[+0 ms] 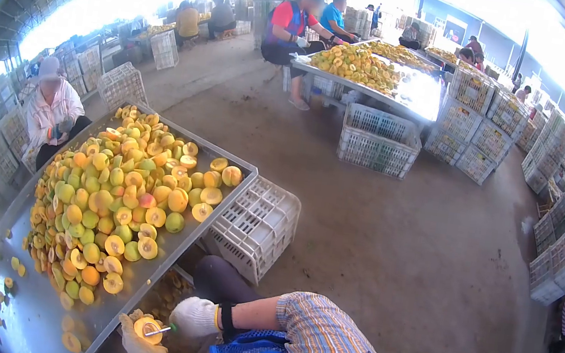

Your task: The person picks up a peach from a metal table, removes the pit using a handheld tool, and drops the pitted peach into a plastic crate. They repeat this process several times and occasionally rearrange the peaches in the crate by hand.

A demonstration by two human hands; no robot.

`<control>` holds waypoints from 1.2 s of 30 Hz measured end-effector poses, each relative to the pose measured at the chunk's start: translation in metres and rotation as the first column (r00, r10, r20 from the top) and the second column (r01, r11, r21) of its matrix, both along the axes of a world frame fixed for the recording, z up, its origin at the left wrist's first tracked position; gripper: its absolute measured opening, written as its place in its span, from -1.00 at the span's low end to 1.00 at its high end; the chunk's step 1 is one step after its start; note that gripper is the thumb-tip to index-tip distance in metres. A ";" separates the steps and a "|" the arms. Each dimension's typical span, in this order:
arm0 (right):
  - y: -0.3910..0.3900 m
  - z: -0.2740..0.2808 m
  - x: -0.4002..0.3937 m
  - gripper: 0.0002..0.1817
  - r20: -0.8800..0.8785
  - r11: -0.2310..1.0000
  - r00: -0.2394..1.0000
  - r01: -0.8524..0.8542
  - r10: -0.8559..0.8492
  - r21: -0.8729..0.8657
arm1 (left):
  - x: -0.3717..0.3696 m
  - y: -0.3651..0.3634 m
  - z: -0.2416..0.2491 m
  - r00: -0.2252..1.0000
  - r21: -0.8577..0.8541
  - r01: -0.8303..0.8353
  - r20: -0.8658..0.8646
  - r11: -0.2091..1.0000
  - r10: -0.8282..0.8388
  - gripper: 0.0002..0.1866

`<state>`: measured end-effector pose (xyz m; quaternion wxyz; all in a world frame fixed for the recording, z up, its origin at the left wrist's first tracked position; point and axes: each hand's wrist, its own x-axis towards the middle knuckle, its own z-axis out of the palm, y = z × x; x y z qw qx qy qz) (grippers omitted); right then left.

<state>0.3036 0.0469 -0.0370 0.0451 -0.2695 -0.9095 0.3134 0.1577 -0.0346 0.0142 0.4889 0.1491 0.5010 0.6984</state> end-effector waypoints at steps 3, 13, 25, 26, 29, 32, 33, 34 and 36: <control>0.000 0.014 0.000 -0.87 -0.142 0.996 0.988 0.068 -0.060 0.056 | 0.007 0.003 0.015 0.997 0.048 -0.023 -0.071 0.999 0.027 -0.49; -0.007 0.015 -0.007 -0.74 -0.107 0.990 0.984 0.137 -0.141 -0.041 | -0.010 0.002 -0.016 0.852 0.304 0.137 -0.522 0.943 0.044 -0.58; -0.016 0.054 -0.001 -0.64 -0.169 0.971 0.958 0.237 -0.230 0.025 | -0.008 0.010 -0.002 0.902 0.151 -0.104 0.430 0.983 0.029 -0.43; -0.017 0.053 -0.001 -0.64 -0.107 0.970 0.968 0.234 -0.227 0.058 | -0.009 0.009 -0.005 0.908 0.178 -0.067 0.419 0.982 -0.014 -0.43; -0.016 0.045 0.000 -0.61 -0.107 0.972 0.975 0.205 -0.193 0.114 | -0.007 0.007 -0.010 0.908 0.204 -0.066 0.418 0.977 -0.026 -0.44; -0.013 0.044 -0.001 -0.64 -0.068 0.968 0.980 0.197 -0.189 0.154 | -0.004 0.007 -0.007 0.905 0.216 -0.049 0.423 0.975 -0.048 -0.44; -0.013 0.043 0.000 -0.64 -0.061 0.968 0.982 0.188 -0.180 0.164 | -0.003 0.007 -0.007 0.903 0.200 -0.047 0.427 0.979 -0.044 -0.44; -0.012 0.042 0.000 -0.65 -0.052 0.968 0.984 0.178 -0.172 0.174 | -0.002 0.007 -0.007 0.901 0.184 -0.045 0.431 0.982 -0.039 -0.43; -0.011 0.036 0.000 -0.68 -0.096 0.975 0.984 0.165 -0.152 0.146 | -0.001 0.008 -0.008 0.898 0.179 -0.063 0.440 0.982 -0.023 -0.44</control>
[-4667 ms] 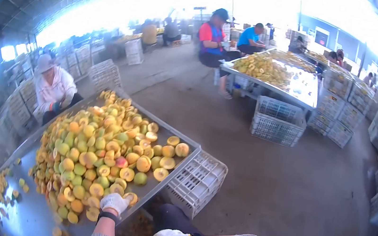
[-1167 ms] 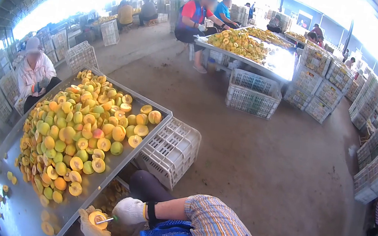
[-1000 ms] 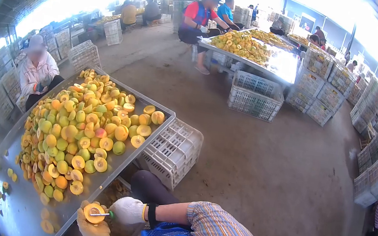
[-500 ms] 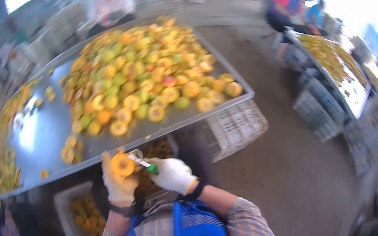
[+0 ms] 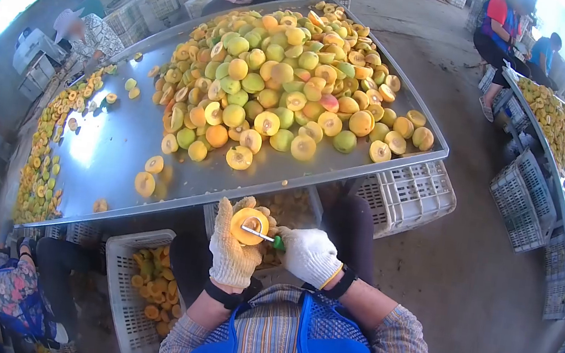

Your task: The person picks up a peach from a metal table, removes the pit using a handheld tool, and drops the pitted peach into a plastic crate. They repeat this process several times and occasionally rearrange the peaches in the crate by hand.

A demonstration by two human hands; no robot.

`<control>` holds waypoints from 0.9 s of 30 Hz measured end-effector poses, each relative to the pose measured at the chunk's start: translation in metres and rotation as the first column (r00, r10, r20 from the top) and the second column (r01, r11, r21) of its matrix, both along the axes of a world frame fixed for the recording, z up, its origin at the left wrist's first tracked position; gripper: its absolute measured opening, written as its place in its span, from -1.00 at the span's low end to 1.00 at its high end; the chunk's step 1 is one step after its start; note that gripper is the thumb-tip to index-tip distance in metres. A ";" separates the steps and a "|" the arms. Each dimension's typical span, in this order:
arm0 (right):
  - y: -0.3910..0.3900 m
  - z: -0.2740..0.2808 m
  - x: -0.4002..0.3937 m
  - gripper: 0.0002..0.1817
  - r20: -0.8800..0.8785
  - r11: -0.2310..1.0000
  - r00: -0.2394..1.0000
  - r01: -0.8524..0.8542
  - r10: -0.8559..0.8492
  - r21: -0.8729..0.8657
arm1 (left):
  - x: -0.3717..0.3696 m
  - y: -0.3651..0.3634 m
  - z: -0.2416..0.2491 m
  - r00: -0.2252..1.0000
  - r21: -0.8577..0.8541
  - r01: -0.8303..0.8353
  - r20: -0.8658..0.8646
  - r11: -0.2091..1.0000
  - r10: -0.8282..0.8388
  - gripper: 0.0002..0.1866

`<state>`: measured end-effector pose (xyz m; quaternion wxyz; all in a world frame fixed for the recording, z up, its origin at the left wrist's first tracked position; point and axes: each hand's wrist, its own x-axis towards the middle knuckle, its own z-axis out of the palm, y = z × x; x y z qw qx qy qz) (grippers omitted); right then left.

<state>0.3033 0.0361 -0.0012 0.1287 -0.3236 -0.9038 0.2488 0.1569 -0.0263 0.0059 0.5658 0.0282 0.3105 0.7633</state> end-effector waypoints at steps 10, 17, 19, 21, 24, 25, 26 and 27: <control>0.011 -0.007 -0.004 -0.80 0.103 0.991 0.992 -0.055 0.068 -0.122 | 0.002 -0.005 0.006 0.989 -0.105 -0.035 -0.145 0.994 0.019 -0.56; -0.002 0.008 0.000 -0.71 -0.085 0.933 0.985 -0.172 0.153 -0.316 | -0.012 -0.007 0.016 0.956 -0.105 0.043 -0.284 0.994 -0.072 -0.64; -0.008 0.000 -0.006 -0.78 -0.006 0.864 0.982 -0.167 0.187 -0.476 | -0.017 -0.004 0.016 0.968 0.023 0.093 -0.237 0.995 -0.085 -0.67; -0.006 0.009 -0.011 -0.79 0.033 0.906 0.987 -0.129 0.156 -0.404 | -0.023 0.000 0.016 0.964 0.198 0.177 -0.230 0.964 -0.129 -0.76; 0.011 -0.004 -0.017 -0.83 0.036 0.992 0.992 -0.117 0.119 -0.048 | -0.022 0.002 0.013 0.885 -0.120 -0.004 -0.462 0.993 -0.052 -0.79; 0.009 -0.005 -0.017 -0.83 0.018 0.987 0.993 -0.116 0.119 -0.115 | -0.024 0.001 0.013 0.886 -0.121 -0.006 -0.461 0.993 -0.050 -0.79; 0.006 -0.004 -0.016 -0.83 -0.001 0.976 0.993 -0.115 0.117 -0.183 | -0.026 0.000 0.013 0.884 -0.088 0.037 -0.462 0.995 -0.074 -0.78; 0.004 0.000 -0.017 -0.82 0.090 0.924 0.978 -0.147 0.190 -0.354 | -0.028 -0.001 0.013 0.880 -0.055 0.081 -0.465 0.995 -0.097 -0.78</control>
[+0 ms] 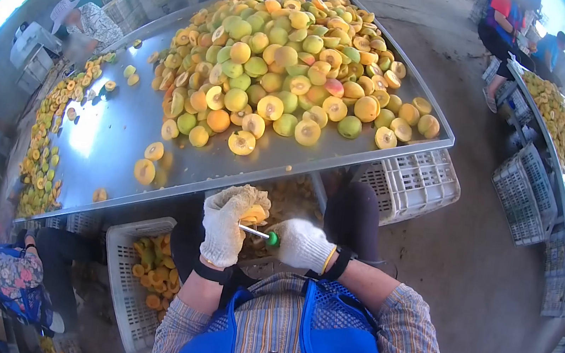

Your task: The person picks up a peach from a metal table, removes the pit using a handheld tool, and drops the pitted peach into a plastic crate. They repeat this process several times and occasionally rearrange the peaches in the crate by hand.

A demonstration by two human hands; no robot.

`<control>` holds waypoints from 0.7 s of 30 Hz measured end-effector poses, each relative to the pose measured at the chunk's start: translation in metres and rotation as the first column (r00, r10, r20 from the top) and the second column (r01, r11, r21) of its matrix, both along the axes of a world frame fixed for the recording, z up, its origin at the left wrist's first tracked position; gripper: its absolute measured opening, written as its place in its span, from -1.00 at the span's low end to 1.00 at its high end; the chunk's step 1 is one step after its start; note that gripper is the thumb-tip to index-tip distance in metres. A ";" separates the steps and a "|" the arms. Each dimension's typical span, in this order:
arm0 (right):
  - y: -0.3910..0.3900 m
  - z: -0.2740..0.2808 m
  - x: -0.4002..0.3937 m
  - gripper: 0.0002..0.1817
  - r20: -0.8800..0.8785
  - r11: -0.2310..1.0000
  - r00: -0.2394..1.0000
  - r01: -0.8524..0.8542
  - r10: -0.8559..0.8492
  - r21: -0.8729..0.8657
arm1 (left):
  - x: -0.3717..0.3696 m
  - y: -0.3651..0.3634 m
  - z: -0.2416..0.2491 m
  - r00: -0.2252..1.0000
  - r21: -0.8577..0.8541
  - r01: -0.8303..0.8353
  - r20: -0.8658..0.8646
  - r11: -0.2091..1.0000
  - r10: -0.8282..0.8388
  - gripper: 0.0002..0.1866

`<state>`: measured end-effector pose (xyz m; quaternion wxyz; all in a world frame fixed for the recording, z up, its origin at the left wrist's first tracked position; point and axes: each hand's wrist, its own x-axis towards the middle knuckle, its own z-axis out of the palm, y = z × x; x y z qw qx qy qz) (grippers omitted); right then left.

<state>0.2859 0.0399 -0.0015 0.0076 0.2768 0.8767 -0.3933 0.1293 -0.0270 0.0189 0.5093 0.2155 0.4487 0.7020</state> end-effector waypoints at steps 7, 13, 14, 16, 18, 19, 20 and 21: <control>-0.008 -0.027 -0.003 -0.72 -0.329 0.705 0.944 -0.237 0.006 -0.668 | 0.008 0.004 -0.017 0.849 0.191 0.019 0.516 0.981 -0.117 -0.60; 0.006 0.003 -0.007 -0.68 0.254 0.927 0.960 -0.014 0.117 -0.375 | -0.075 -0.041 -0.040 0.889 -0.016 -0.367 0.289 0.930 0.356 -0.65; 0.013 0.001 -0.004 -0.65 0.207 0.973 0.977 -0.006 0.055 -0.229 | -0.108 -0.076 -0.039 0.872 -0.236 -0.443 -0.339 0.865 0.353 -0.67; 0.015 -0.006 -0.002 -0.61 0.142 0.996 0.990 0.020 -0.007 -0.088 | -0.134 -0.114 -0.036 0.175 -0.198 -0.761 -0.980 0.618 -0.099 -0.67; 0.018 -0.011 -0.003 -0.60 0.135 0.993 0.990 -0.012 0.028 -0.114 | -0.140 -0.104 -0.024 -0.228 0.056 -0.814 -0.946 0.578 -0.230 -0.63; 0.018 -0.014 -0.004 -0.60 0.134 0.992 0.990 -0.020 0.038 -0.128 | -0.143 -0.085 -0.016 -0.289 0.105 -0.747 -0.941 0.656 -0.178 -0.61; 0.018 -0.019 -0.005 -0.62 0.131 0.991 0.990 -0.040 0.057 -0.129 | -0.144 -0.058 -0.014 -0.350 0.158 -0.648 -0.931 0.745 -0.107 -0.60; 0.018 -0.023 -0.004 -0.65 0.104 0.992 0.993 -0.052 0.064 -0.114 | -0.143 -0.026 -0.012 -0.402 0.211 -0.534 -0.915 0.819 -0.026 -0.60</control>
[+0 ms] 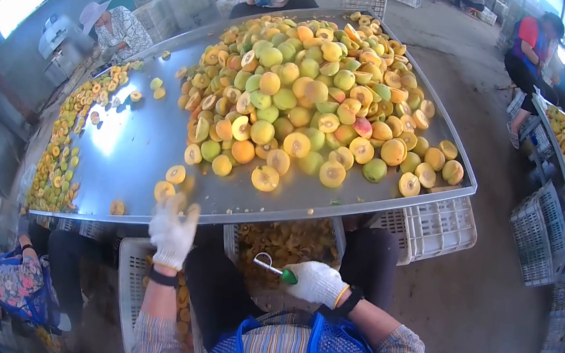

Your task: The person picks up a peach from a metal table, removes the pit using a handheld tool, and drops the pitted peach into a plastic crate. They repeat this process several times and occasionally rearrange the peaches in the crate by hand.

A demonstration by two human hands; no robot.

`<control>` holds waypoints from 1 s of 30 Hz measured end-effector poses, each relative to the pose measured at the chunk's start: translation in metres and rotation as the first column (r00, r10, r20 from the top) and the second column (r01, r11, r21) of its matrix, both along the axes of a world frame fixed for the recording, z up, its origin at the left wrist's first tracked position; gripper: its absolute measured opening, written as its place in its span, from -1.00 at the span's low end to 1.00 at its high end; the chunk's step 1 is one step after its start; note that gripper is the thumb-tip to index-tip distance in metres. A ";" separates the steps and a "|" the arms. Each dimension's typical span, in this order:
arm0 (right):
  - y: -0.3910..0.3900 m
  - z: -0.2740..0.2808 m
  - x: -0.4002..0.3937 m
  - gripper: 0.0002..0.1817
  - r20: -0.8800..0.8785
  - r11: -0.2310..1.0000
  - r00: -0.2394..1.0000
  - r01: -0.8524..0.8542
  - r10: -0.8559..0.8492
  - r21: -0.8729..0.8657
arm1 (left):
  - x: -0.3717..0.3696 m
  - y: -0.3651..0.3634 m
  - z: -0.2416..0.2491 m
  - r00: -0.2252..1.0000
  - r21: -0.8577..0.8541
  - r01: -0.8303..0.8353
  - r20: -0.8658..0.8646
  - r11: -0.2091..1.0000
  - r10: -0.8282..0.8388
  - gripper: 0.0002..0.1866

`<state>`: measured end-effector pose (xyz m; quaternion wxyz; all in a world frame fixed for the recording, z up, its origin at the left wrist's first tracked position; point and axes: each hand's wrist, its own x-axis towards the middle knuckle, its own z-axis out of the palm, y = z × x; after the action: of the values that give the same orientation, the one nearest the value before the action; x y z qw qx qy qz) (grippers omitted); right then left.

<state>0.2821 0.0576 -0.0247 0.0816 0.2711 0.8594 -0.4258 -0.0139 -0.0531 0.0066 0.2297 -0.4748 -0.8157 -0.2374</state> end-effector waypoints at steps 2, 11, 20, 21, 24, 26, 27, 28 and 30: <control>0.000 0.015 -0.001 -0.65 0.062 0.999 0.998 0.028 -0.025 -0.045 | 0.012 0.066 0.004 0.977 -0.037 0.213 0.006 0.976 -0.213 -0.60; 0.011 0.012 0.002 -0.56 0.061 0.996 0.998 0.028 -0.022 -0.083 | 0.046 0.217 -0.038 0.942 -0.550 0.305 0.053 0.777 -0.333 -0.29; 0.020 0.043 0.001 -0.54 -0.116 0.960 0.954 0.278 -0.277 -0.008 | 0.009 0.116 -0.005 -0.133 0.407 0.138 0.911 0.903 -0.391 -0.56; 0.018 0.051 -0.002 -0.55 -0.137 0.958 0.949 0.288 -0.285 -0.002 | 0.016 0.102 0.001 -0.124 0.404 0.124 0.912 0.906 -0.390 -0.56; 0.008 0.063 -0.011 -0.57 -0.223 0.960 0.941 0.274 -0.255 0.056 | 0.065 0.063 0.031 -0.432 0.656 -0.117 0.643 0.746 -0.633 -0.51; -0.002 0.067 -0.018 -0.52 -0.269 0.949 0.937 0.272 -0.223 0.162 | 0.091 0.050 0.034 -0.492 0.614 -0.329 0.537 0.717 -0.685 -0.39; -0.006 0.069 -0.020 -0.53 -0.260 0.951 0.942 0.258 -0.210 0.168 | 0.096 0.043 0.029 -0.527 0.606 -0.322 0.524 0.727 -0.669 -0.33; -0.010 0.068 -0.019 -0.53 -0.252 0.952 0.945 0.256 -0.209 0.166 | 0.103 0.037 0.025 -0.530 0.600 -0.328 0.522 0.730 -0.668 -0.33; -0.015 0.063 -0.019 -0.53 -0.278 0.928 0.948 0.238 -0.157 0.287 | 0.118 0.029 0.025 -0.474 0.587 -0.303 0.591 0.751 -0.653 -0.32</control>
<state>0.2633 0.0422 0.0382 -0.1156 0.3107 0.8878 -0.3191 0.1040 -0.0239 0.0316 -0.4950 -0.1059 -0.3727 -0.7777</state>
